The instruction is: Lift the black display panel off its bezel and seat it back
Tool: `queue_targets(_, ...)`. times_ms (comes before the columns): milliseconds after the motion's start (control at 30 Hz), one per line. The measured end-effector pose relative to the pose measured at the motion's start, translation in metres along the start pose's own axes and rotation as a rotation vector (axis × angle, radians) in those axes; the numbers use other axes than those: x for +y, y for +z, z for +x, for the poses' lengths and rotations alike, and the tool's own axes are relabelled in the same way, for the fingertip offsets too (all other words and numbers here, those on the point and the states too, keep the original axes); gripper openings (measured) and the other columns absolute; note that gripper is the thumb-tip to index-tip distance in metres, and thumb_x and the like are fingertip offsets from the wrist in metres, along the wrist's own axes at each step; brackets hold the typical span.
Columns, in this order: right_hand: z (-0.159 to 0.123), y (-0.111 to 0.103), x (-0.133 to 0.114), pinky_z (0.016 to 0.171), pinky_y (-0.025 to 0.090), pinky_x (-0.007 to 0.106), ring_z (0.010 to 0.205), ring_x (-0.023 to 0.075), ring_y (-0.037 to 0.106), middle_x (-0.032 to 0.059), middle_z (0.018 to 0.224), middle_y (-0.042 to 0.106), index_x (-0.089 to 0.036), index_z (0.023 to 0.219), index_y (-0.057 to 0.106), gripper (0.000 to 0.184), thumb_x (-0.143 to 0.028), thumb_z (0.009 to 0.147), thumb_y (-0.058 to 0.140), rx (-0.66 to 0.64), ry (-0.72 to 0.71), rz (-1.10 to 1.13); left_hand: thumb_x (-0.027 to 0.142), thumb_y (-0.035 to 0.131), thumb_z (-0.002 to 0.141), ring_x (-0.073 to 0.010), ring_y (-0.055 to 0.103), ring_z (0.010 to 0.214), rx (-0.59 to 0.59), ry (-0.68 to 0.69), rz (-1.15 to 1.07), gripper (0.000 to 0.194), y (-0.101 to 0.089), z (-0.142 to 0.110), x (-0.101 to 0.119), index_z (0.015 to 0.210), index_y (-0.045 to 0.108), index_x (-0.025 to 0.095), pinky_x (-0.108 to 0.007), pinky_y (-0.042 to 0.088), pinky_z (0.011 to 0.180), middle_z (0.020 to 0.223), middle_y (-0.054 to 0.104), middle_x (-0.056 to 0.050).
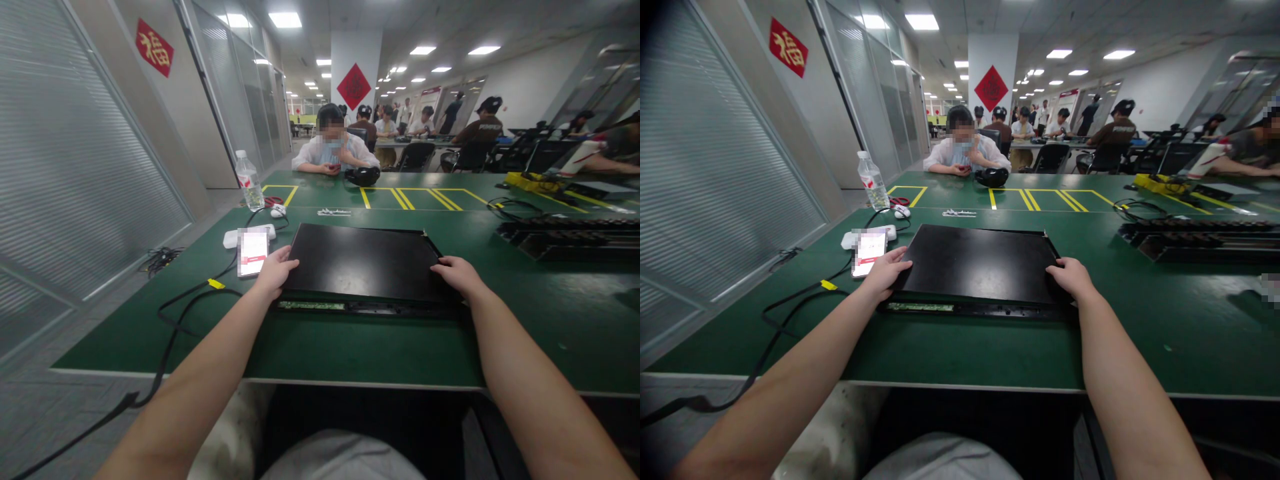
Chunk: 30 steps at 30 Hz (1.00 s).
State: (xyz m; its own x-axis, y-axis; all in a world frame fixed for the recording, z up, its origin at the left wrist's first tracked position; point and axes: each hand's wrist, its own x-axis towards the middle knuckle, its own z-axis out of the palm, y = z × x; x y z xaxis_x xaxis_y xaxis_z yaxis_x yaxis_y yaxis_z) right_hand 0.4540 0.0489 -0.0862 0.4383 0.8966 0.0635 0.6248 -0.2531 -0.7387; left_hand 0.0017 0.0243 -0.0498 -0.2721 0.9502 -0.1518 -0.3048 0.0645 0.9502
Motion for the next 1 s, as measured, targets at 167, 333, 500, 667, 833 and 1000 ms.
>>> queue_targets(167,-0.0008,0.0000,-0.0014,0.113,0.049,0.053,0.123,0.0389,0.068,0.0142,0.116,0.078,-0.024,0.091,0.079,0.021,-0.030,0.071,0.083,-0.008,-0.035,-0.085,-0.011,0.072,0.070,-0.0320,0.065,0.137,-0.024,-0.001,0.042,0.058,0.0010,-0.0020,0.0021,0.120,0.077,0.017,-0.043,0.054,0.114,0.137,0.075,-0.015)
queue_targets(333,-0.0035,0.0003,-0.0062,0.111,0.050,0.047,0.128,0.0383,0.066,0.0202,0.133,0.073,-0.013,0.116,0.080,0.039,-0.032,0.083,0.072,-0.049,-0.067,-0.287,-0.009,0.066,0.080,-0.0288,0.059,0.143,-0.029,-0.015,0.130,0.067,0.0036,-0.0051,0.0058,0.143,0.066,0.013,-0.041,0.047,0.120,0.153,0.064,-0.016)
queue_targets(500,-0.0035,0.0005,-0.0064,0.109,0.052,0.046,0.127,0.0380,0.067,0.0196,0.134,0.073,-0.013,0.124,0.078,0.045,-0.035,0.086,0.069,-0.055,-0.076,-0.337,-0.008,0.065,0.082,-0.0291,0.058,0.144,-0.038,-0.008,0.156,0.067,0.0042,-0.0049,0.0055,0.146,0.064,0.013,-0.041,0.045,0.122,0.154,0.062,-0.016)
queue_targets(667,-0.0022,0.0015,-0.0052,0.110,0.051,0.048,0.127,0.0377,0.067,0.0199,0.134,0.072,-0.014,0.125,0.078,0.045,-0.034,0.086,0.069,-0.045,-0.097,-0.362,-0.008,0.068,0.080,-0.0301,0.057,0.145,-0.053,-0.002,0.145,0.069,0.0009,-0.0012,0.0031,0.145,0.065,0.016,-0.045,0.045,0.122,0.154,0.063,-0.015)
queue_targets(833,-0.0032,0.0008,-0.0067,0.111,0.051,0.047,0.128,0.0379,0.067,0.0218,0.135,0.071,-0.009,0.128,0.076,0.048,-0.034,0.088,0.067,-0.068,-0.093,-0.385,-0.008,0.068,0.082,-0.0302,0.058,0.144,-0.046,-0.007,0.151,0.069,0.0013,-0.0007,0.0033,0.147,0.063,0.013,-0.044,0.046,0.122,0.157,0.059,-0.017)
queue_targets(1000,-0.0046,-0.0003,-0.0089,0.110,0.051,0.048,0.128,0.0383,0.067,0.0207,0.136,0.071,-0.011,0.128,0.076,0.047,-0.034,0.088,0.068,-0.070,-0.092,-0.388,-0.009,0.065,0.083,-0.0286,0.058,0.144,-0.038,-0.012,0.148,0.067,0.0039,-0.0029,0.0057,0.147,0.062,0.012,-0.041,0.046,0.121,0.156,0.060,-0.016)
